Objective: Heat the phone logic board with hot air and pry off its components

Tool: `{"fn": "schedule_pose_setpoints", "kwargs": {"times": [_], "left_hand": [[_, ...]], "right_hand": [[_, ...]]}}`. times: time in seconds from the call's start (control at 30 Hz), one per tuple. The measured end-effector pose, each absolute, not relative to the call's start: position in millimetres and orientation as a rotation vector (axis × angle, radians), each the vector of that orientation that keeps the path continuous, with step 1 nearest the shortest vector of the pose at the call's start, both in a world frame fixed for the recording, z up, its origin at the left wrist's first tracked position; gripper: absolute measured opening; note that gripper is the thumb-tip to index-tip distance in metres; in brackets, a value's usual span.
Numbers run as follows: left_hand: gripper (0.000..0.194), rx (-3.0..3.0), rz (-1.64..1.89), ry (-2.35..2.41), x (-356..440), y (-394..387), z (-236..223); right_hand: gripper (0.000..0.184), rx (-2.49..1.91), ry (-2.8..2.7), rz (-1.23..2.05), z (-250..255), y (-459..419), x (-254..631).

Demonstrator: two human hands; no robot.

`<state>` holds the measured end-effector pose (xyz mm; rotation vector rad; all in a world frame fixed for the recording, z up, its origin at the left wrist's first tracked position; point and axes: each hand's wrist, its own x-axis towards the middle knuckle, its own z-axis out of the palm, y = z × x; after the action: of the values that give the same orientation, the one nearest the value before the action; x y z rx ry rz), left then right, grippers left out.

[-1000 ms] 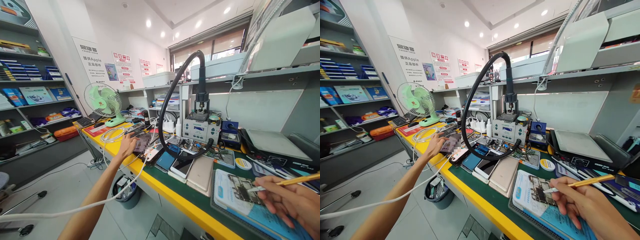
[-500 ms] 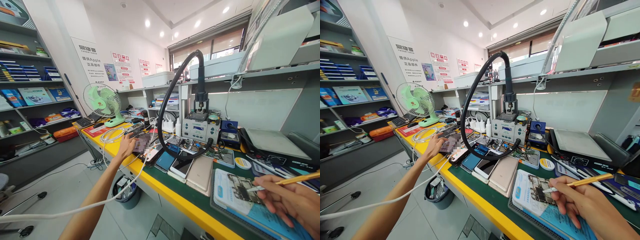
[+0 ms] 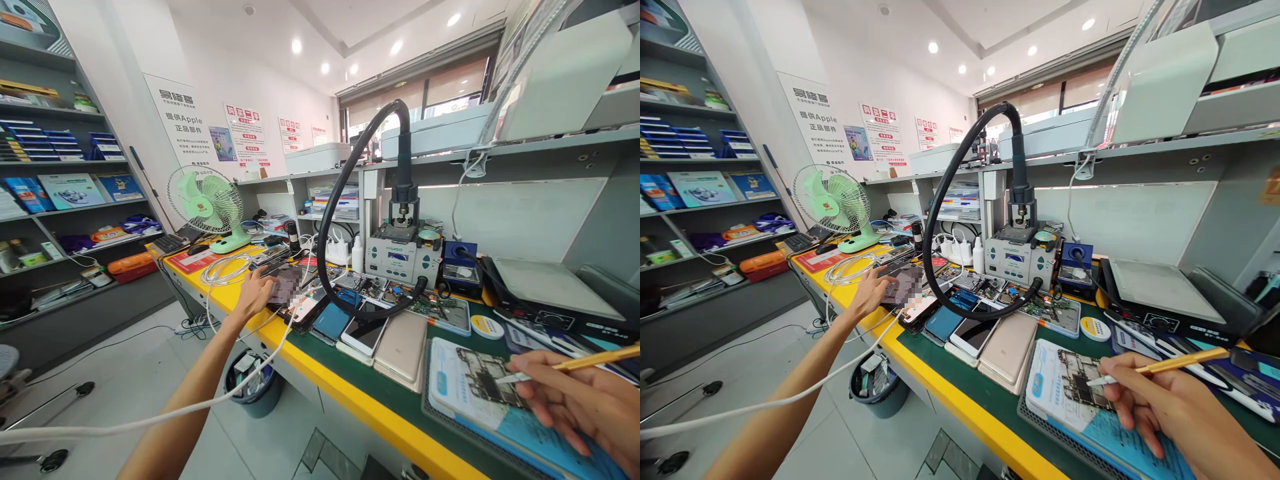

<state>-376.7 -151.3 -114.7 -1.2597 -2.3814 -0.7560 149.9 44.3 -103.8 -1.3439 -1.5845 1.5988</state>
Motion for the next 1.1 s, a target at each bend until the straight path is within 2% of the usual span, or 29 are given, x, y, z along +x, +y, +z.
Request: {"fn": "schedule_pose_setpoints", "kwargs": {"times": [0.57, 0.73, 0.9, 1.0, 1.1], "left_hand": [[0.020, -1.109, -0.950, -2.220, -355, -162, -108], [0.017, -1.058, -1.023, -2.029, -304, -170, -106], [0.020, -1.116, -1.130, -1.923, -234, -183, -125], [0.022, -1.353, -1.173, -1.829, -186, -189, -139], [0.014, -1.721, -1.192, -1.638, -139, -188, -137]], "right_hand": [[0.056, -1.343, -1.563, 1.611, -108, 49, 152], [0.060, -1.338, -1.580, 1.612, -106, 46, 150], [0.059, -1.331, -1.562, 1.626, -101, 42, 148], [0.056, -1.320, -1.578, 1.661, -99, 41, 148], [0.050, -1.330, -1.629, 1.621, -98, 40, 147]]}}
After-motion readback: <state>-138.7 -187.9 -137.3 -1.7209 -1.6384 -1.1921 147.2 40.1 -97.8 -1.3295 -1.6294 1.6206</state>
